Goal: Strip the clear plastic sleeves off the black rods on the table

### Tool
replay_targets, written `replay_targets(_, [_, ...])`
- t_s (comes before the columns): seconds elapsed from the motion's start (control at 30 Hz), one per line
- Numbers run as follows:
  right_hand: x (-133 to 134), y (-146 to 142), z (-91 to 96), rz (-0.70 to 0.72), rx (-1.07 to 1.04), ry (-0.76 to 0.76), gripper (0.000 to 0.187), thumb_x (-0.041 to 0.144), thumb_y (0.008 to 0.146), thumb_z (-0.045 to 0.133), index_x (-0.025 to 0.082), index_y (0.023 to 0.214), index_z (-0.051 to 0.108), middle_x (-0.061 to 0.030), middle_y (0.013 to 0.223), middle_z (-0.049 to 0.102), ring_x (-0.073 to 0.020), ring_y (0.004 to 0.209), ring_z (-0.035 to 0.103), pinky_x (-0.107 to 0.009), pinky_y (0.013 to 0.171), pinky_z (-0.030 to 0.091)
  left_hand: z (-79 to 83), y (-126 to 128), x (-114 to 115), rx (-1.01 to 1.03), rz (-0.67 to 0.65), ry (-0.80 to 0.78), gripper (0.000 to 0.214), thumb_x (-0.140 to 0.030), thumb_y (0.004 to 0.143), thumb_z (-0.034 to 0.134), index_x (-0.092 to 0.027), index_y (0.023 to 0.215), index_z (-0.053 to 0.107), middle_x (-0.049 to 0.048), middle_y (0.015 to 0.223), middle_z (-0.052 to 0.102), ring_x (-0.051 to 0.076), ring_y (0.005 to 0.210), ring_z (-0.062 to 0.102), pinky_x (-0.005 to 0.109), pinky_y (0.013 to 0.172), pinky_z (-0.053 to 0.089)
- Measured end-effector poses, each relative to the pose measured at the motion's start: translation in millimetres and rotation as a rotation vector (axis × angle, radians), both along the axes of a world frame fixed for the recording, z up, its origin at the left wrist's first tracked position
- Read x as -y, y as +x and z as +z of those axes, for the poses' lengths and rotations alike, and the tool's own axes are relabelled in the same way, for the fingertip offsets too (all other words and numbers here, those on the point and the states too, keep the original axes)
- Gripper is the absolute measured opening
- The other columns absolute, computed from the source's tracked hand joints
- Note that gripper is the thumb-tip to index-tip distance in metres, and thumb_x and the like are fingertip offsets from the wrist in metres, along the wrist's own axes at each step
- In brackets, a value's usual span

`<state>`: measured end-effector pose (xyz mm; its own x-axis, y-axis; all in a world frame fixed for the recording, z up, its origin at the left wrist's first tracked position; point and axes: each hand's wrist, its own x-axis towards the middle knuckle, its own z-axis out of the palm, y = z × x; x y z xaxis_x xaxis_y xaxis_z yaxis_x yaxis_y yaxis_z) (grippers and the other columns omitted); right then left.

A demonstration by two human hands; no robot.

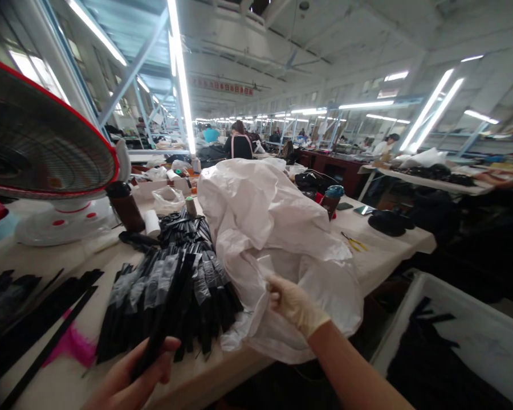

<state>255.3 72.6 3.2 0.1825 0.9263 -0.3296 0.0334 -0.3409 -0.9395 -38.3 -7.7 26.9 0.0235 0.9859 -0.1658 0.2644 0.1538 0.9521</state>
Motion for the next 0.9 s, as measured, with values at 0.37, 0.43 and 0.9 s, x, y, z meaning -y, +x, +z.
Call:
replay_targets(0.37, [31.5, -98.1, -3.1, 0.022, -0.978, -0.222, 0.025, 0.03, 0.065, 0.079, 0.015, 0.075, 0.062, 0.0033, 0.063, 0.065, -0.0039, 0.043, 0.052, -0.014, 0.041, 0.038, 2.4, -5.7, 10.9, 0.125, -0.171, -0.246, 0.049, -0.062, 0.07, 0.061, -0.016, 0.089, 0.056, -0.0048, 0.062, 0.054, 0.009, 0.047, 0.05, 0.019, 0.043, 0.038])
replay_targets(0.43, [26.2, -103.9, -2.9, 0.013, -0.948, -0.121, 0.032, 0.036, 0.059, 0.082, 0.015, 0.07, 0.06, 0.0057, 0.059, 0.061, -0.003, 0.043, 0.049, -0.014, 0.04, 0.037, -2.5, -10.1, 16.2, 0.16, -0.165, -0.284, 0.052, -0.063, 0.066, 0.065, -0.016, 0.089, 0.058, -0.0056, 0.059, 0.053, 0.01, 0.048, 0.051, 0.02, 0.045, 0.039])
replay_targets(0.9, [19.6, -112.6, 9.8, -0.085, -0.937, -0.087, 0.04, 0.047, 0.057, 0.081, 0.015, 0.07, 0.062, 0.0047, 0.056, 0.06, -0.0038, 0.042, 0.047, -0.015, 0.041, 0.037, -14.0, -6.4, 20.7, 0.292, -0.106, -0.276, 0.057, -0.069, 0.061, 0.065, -0.015, 0.077, 0.058, -0.0019, 0.062, 0.06, 0.009, 0.045, 0.049, 0.018, 0.042, 0.032])
